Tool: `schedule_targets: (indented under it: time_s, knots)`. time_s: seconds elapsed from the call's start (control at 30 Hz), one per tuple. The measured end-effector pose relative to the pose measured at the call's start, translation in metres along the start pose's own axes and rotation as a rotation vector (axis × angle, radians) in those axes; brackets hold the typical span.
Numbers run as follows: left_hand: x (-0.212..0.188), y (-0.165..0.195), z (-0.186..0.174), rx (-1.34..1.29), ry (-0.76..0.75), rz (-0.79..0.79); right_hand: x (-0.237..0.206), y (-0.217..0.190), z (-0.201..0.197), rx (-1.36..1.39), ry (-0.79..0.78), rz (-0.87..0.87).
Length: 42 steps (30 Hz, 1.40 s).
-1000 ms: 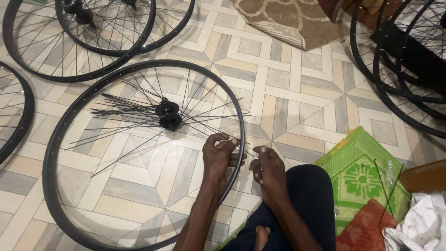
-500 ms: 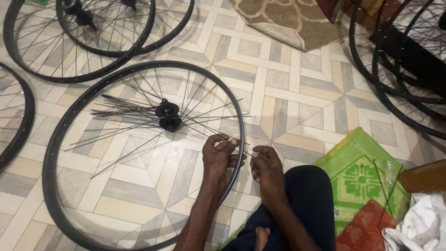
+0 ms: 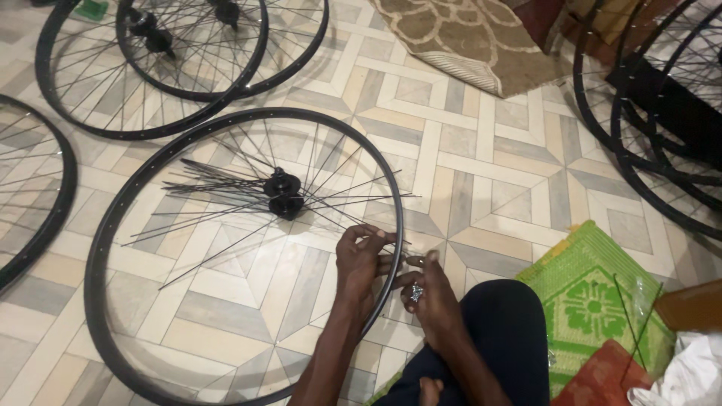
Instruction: The person sits on the floor and laces a bicycle wheel by inserting spokes from the hub into the rim and securing them with nipples. The person handles the wheel, spokes, and nipples by hand, progressively adding spokes around the rim.
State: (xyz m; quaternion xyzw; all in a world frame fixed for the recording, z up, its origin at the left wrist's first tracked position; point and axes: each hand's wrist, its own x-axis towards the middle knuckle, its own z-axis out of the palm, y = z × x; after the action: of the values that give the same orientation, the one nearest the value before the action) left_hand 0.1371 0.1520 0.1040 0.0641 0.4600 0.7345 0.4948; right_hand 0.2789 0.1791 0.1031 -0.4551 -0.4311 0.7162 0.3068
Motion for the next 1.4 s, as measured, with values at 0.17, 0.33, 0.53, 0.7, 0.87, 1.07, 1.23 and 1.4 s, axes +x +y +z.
schedule_targets:
  time_s: [0.17, 0.33, 0.53, 0.7, 0.87, 1.07, 1.23, 1.4]
  knots:
    - [0.004, -0.006, -0.006, 0.002, 0.004, 0.094, -0.003, -0.002, 0.012, -0.190, 0.012, -0.067]
    - [0.006, 0.001, -0.003, -0.147, -0.007, 0.027, -0.005, 0.001, 0.014, 0.338, -0.033, 0.039]
    - [0.003, 0.007, -0.005, -0.103, -0.009, -0.006, -0.003, 0.003, 0.022, 0.117, 0.038, -0.033]
    - [0.005, 0.008, -0.005, 0.038, 0.092, 0.071, -0.002, 0.002, 0.020, 0.109, -0.002, -0.089]
    - [0.018, 0.011, -0.011, 0.240, 0.486, -0.039, 0.001, 0.003, 0.017, 0.131, -0.073, -0.167]
    - [0.061, 0.006, -0.020, -0.197, 0.107, -0.066, 0.005, 0.003, 0.015, 0.109, -0.095, -0.224]
    - [0.096, 0.031, -0.021, -0.776, -0.133, 0.144, 0.003, 0.000, 0.015, 0.124, -0.103, -0.185]
    - [0.102, 0.055, -0.033, -0.835, -0.068, 0.182, 0.005, -0.003, 0.018, 0.156, -0.092, -0.185]
